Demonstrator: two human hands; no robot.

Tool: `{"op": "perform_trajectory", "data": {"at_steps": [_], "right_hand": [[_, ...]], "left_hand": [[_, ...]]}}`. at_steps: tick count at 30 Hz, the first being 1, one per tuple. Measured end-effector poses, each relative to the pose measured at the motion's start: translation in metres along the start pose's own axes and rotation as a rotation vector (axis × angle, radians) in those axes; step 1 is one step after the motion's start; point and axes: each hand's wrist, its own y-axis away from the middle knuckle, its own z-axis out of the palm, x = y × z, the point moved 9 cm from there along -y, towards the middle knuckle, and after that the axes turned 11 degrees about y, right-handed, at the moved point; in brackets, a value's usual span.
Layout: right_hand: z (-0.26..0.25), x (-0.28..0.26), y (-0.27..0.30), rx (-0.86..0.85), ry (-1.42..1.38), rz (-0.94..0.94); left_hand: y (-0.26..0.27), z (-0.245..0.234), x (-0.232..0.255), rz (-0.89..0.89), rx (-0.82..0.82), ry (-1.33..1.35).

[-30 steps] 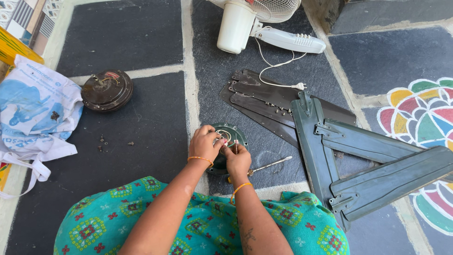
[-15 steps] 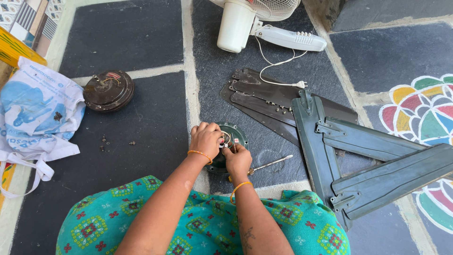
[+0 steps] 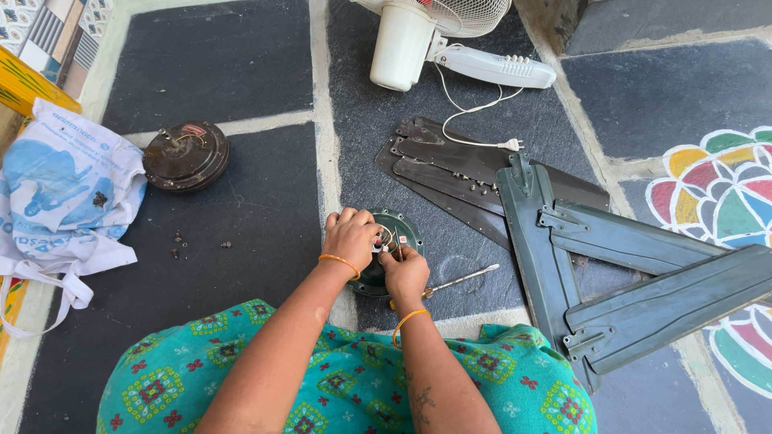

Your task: The person sits on the floor and works on the internal wiring of a disassembled electric fan motor. They connect wires to a capacitor and use a screwdriver to tighten the connections.

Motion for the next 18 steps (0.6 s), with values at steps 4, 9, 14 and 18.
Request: {"op": "perform_trajectory", "data": {"at_steps": [4, 9, 14, 18], "right_hand": [[0.0, 0.001, 0.001, -0.006, -0.003, 0.01], [0.002, 0.002, -0.001, -0.019, 0.017, 0.019], [0.003, 0.002, -0.003, -0.012, 0.005, 0.008], [0.003, 0.005, -0.003, -0.016, 0.027, 0.024]], "left_hand": [[0.002, -0.009, 0.004, 0.01, 0.022, -0.01], [0.001, -0.014, 0.009, -0.056, 0.016, -0.103], [-0.003, -0.009, 0.0, -0.236, -0.038, -0.071], [-0.006, -0.002, -0.008, -0.318, -0.068, -0.078]]}}
